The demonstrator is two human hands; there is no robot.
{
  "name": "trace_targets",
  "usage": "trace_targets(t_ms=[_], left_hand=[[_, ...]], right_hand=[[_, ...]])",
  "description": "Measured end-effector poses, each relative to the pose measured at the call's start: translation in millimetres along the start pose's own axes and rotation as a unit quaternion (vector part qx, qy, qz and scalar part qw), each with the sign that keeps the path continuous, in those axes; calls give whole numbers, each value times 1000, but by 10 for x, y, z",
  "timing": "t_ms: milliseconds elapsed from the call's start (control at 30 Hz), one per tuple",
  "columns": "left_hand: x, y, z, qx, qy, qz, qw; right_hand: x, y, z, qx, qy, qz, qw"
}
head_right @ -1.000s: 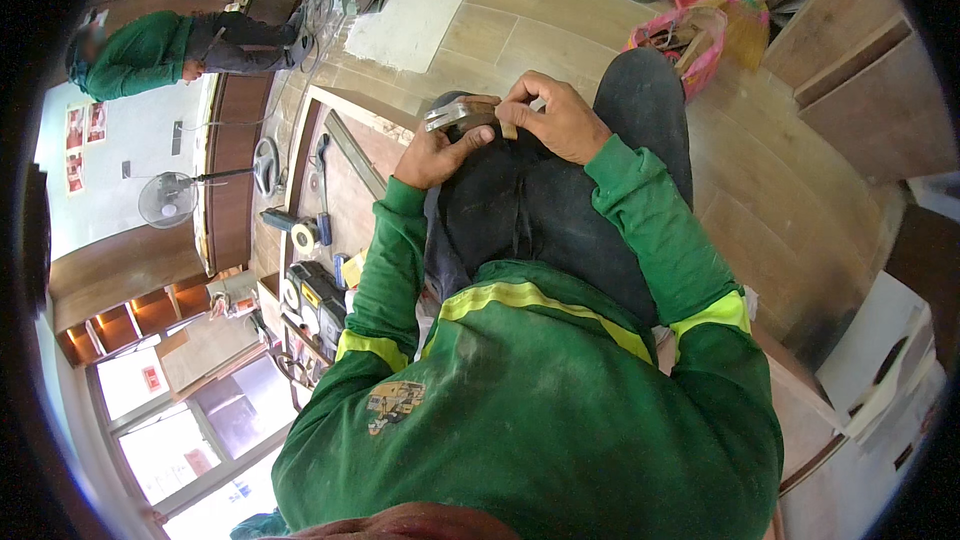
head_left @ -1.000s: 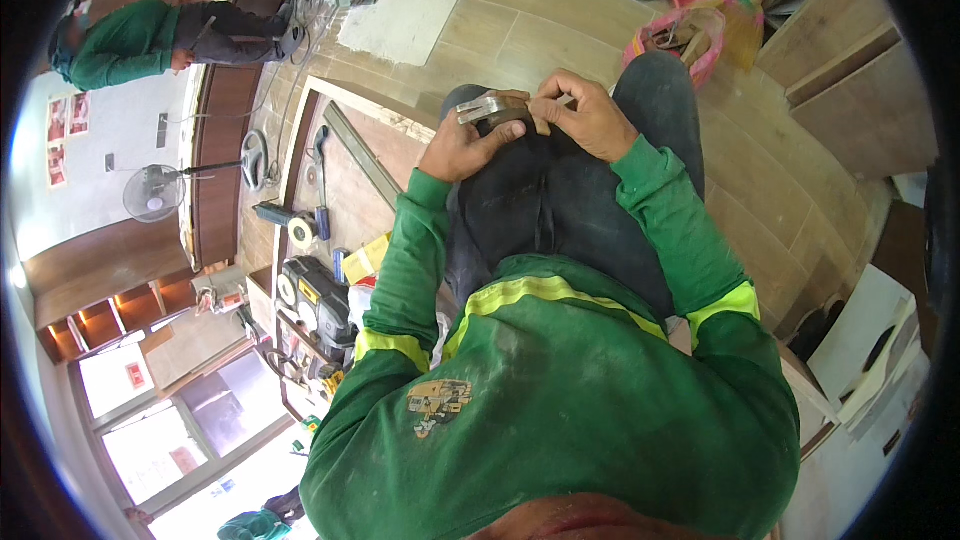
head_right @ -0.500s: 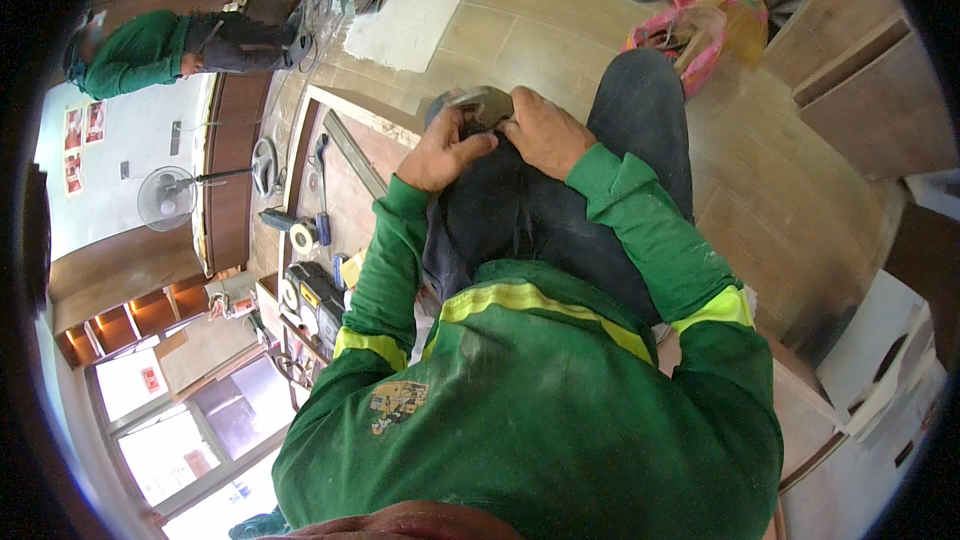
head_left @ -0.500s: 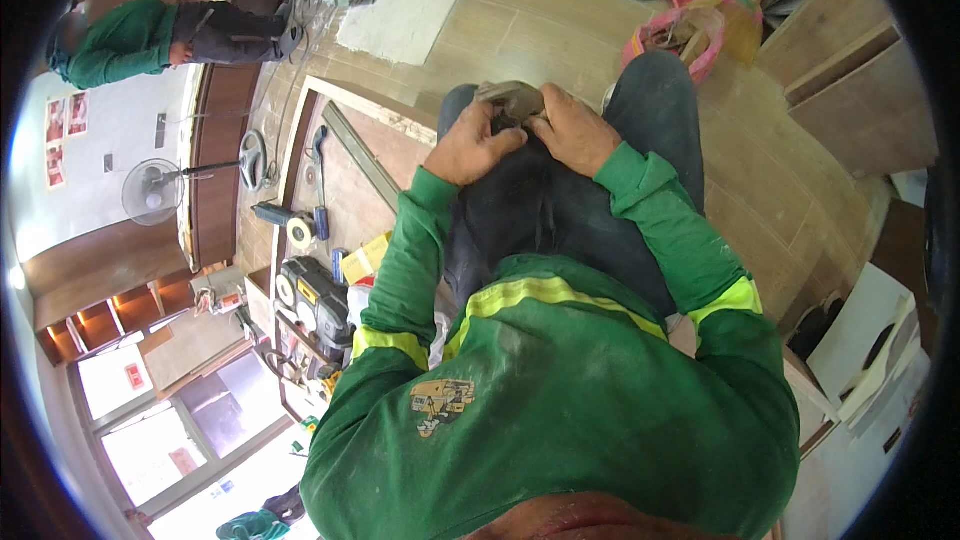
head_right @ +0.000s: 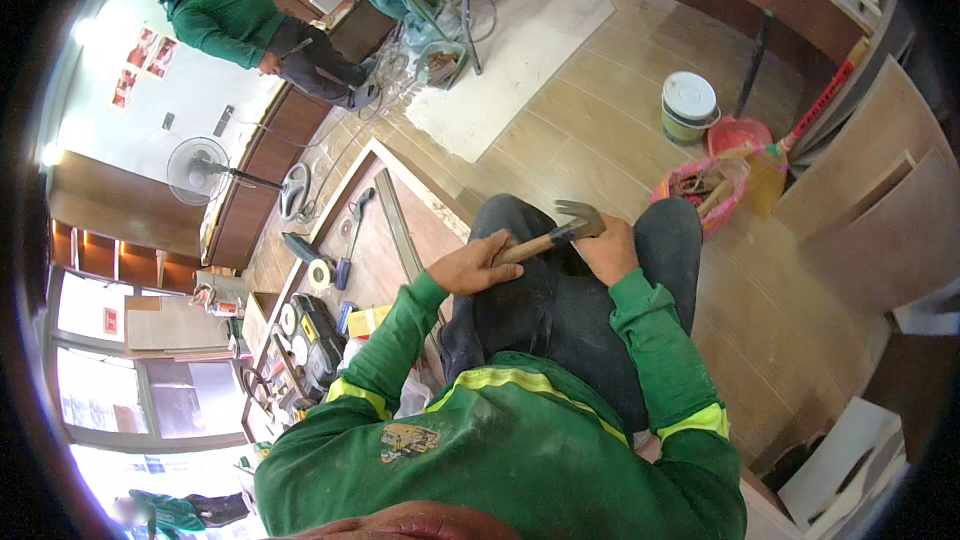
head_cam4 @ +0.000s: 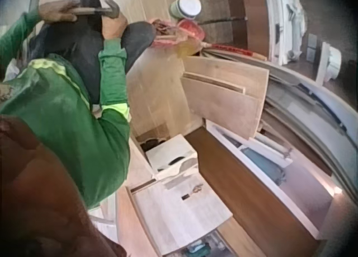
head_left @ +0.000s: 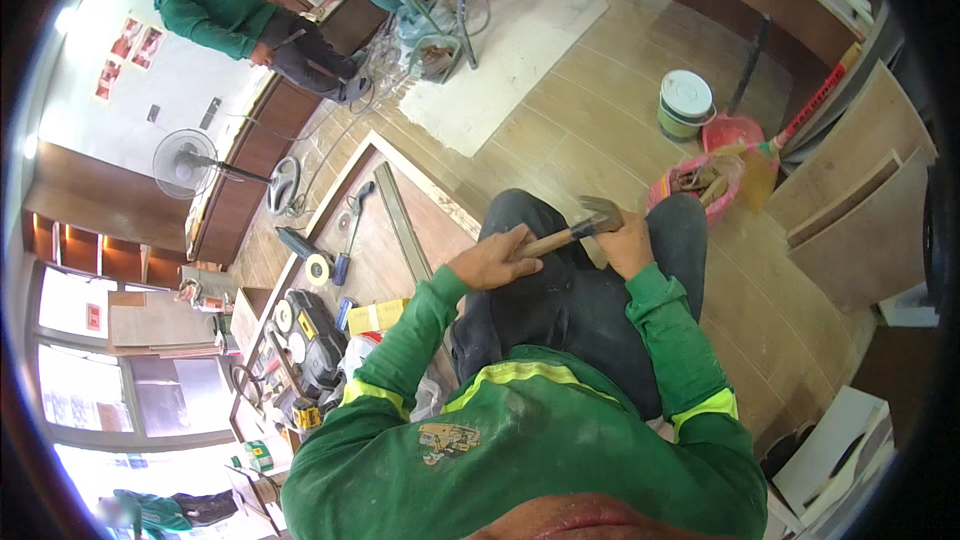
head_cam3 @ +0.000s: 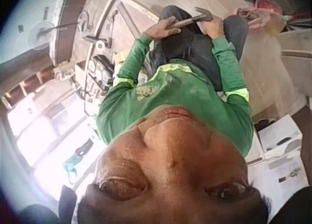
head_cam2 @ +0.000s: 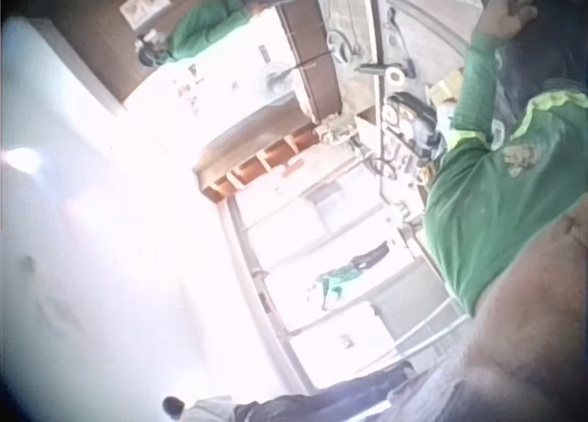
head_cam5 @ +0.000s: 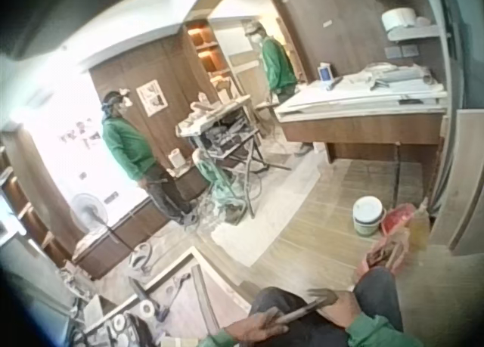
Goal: The person is sitting on the floor assembling a wooden furniture frame. They use a hammer to drive nails into the wooden joints to secure the pieces together. The person repeatedly positions the nails and strikes them with the hammer to fasten the frame.
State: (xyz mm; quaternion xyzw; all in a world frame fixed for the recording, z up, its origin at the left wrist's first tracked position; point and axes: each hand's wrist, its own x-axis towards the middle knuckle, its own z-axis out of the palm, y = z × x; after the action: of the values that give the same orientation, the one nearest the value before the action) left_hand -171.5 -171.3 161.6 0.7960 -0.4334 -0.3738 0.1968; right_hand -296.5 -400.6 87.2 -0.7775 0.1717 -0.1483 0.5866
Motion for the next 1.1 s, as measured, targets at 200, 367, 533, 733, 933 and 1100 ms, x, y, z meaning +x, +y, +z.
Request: trace_targets(t_ms=[200, 367, 533, 733, 933, 1100], left_hand=[[-26, 341, 125, 123, 177, 72, 974], [404, -481, -479, 244, 214, 151, 934], [471, -325, -225, 219, 174, 55, 959], [193, 479, 357, 52, 177, 41, 982], [499, -92, -622, 288, 356, 97, 884], [851, -180, -621, 164, 315, 244, 903]], right_hand=[[247, 385, -24, 34, 120, -1, 992], [-141, -59, 67, 327, -185, 156, 914], [234, 508, -48, 31, 8, -40, 999], [676, 185, -384, -151, 200, -55, 967], [-93, -131, -30, 253, -90, 156, 950], [-469, -599, 130, 505, -322, 96, 795]])
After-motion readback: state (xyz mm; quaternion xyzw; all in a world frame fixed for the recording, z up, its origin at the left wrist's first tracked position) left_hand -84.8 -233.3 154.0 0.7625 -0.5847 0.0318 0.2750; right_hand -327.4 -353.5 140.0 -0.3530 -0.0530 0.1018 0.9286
